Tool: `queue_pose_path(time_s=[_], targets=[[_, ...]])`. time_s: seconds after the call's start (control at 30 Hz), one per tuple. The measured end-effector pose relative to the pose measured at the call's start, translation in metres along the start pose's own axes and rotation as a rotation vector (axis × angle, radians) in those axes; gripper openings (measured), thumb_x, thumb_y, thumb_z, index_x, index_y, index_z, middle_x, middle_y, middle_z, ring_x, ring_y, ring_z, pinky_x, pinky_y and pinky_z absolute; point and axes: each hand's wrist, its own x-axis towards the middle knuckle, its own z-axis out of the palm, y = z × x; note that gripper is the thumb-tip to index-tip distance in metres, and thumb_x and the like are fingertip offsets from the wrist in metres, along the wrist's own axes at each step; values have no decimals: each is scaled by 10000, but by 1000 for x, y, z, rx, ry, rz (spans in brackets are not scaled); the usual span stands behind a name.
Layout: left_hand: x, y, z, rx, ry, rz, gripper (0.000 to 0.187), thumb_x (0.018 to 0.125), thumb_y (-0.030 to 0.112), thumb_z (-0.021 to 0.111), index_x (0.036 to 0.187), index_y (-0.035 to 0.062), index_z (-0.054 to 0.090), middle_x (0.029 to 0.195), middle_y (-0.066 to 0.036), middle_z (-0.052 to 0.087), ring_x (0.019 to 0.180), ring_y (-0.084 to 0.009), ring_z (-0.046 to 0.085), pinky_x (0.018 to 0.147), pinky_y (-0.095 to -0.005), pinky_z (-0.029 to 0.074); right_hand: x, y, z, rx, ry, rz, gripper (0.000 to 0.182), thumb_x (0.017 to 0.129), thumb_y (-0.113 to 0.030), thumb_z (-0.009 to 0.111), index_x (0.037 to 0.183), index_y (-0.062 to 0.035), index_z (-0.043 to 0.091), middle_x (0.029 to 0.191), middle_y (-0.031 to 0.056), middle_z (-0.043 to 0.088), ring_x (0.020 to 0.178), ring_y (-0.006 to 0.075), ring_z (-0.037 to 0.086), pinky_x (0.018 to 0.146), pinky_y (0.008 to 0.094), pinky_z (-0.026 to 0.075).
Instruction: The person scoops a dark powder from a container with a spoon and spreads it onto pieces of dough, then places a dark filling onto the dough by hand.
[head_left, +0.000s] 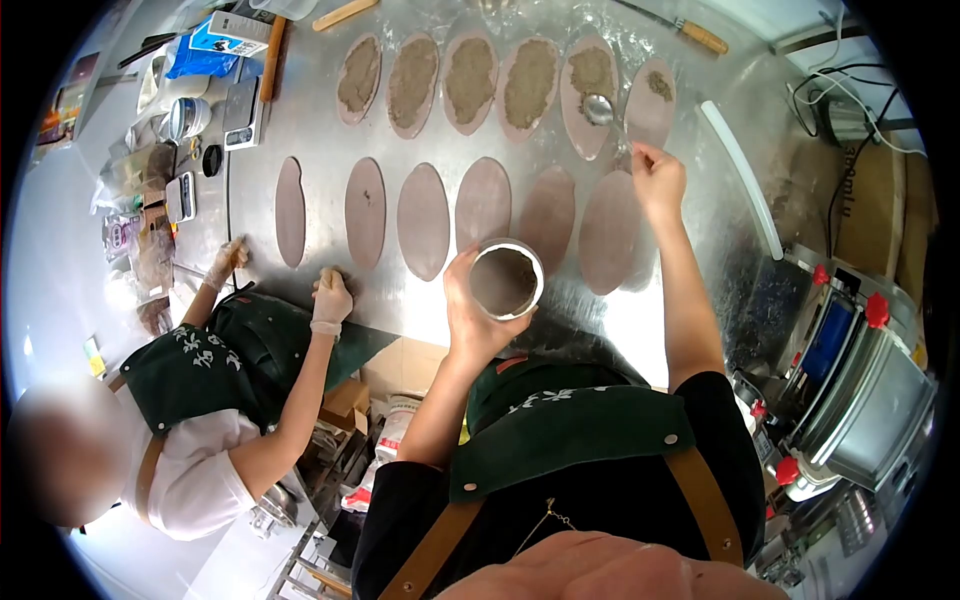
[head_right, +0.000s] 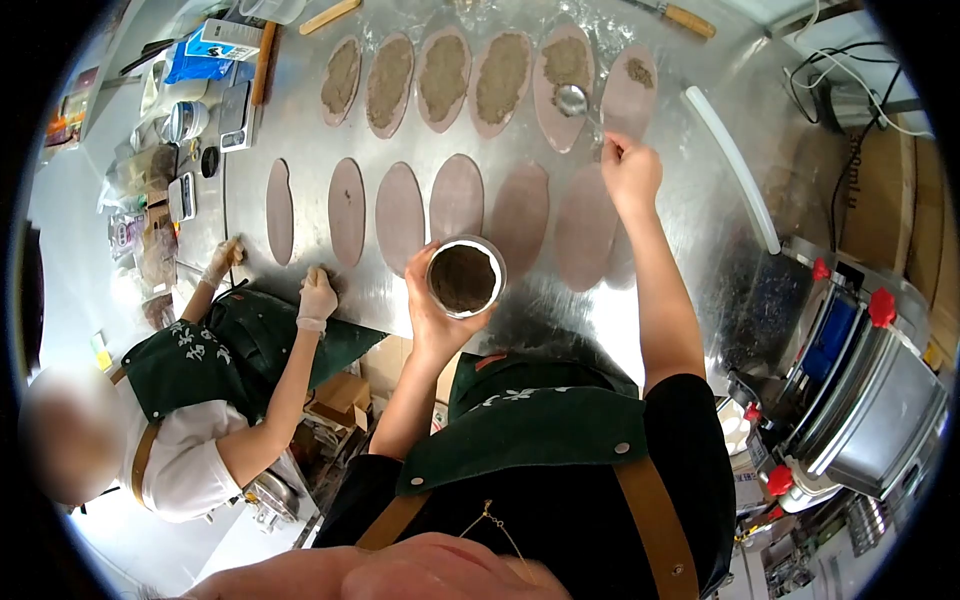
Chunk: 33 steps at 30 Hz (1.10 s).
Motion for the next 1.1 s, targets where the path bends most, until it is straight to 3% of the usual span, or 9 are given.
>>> queue_pose_path(time_s=[0.23, 0.33, 0.57, 0.73, 0.93, 1.03, 1.1], targets=[[1, 4, -1, -7, 8, 10, 1006, 519, 149, 914, 1341, 40, 344, 1330, -233, 458, 1215, -373, 510, 1004, -447, 439, 53, -32, 18, -131, -21, -60, 175, 837, -179, 632, 949, -152, 764, 785, 126, 699, 747, 348, 668, 691, 428, 523], [-1, 2, -2, -11, 20, -4, 1005, 519, 152, 916, 1338, 40, 346, 1334, -235, 456, 1211, -374, 512, 1000, -446, 442, 47, -27, 19, -150, -23, -109, 179, 831, -173, 638, 954, -136, 763, 747, 138, 686, 711, 341, 660, 681, 427, 520], [-3, 1, -3, 22, -8, -14, 999, 520, 149, 910, 1336, 40, 345, 1341, -231, 453, 1206, -370, 513, 998, -447, 441, 17, -15, 12, -84, -27, -12, 184, 832, -158, 648, 962, -89, 758, 697, 148, 675, 660, 313, 660, 643, 393, 518], [-6, -1, -1, -57, 24, 0, 1035, 493, 118, 910, 1364, -10, 366, 1327, -223, 444, 1223, -400, 459, 1018, -468, 411, 32, -2, 17, 23, 9, 35, 189, 841, -166, 652, 967, -68, 754, 715, 133, 695, 658, 271, 682, 634, 360, 515], [-8, -3, 0, -59, 42, -4, 1031, 490, 119, 913, 1359, -11, 373, 1329, -225, 451, 1225, -400, 461, 1020, -472, 411, 5, -5, 8, 23, -88, 57, 171, 839, -150, 655, 949, -67, 756, 703, 121, 695, 626, 243, 677, 621, 349, 509], [-9, -3, 1, -67, 47, 3, 1029, 491, 120, 914, 1357, -12, 376, 1327, -224, 456, 1224, -398, 463, 1020, -470, 411, -6, -12, 0, 62, -77, 69, 156, 832, -145, 663, 934, -76, 759, 712, 136, 692, 624, 262, 675, 615, 360, 512], [-10, -3, 0, -49, 39, 3, 1027, 495, 124, 915, 1355, 6, 365, 1335, -224, 454, 1222, -385, 476, 1018, -460, 418, -11, -8, 3, -9, -32, -39, 152, 828, -142, 663, 931, -87, 761, 723, 151, 688, 634, 290, 672, 614, 376, 516]])
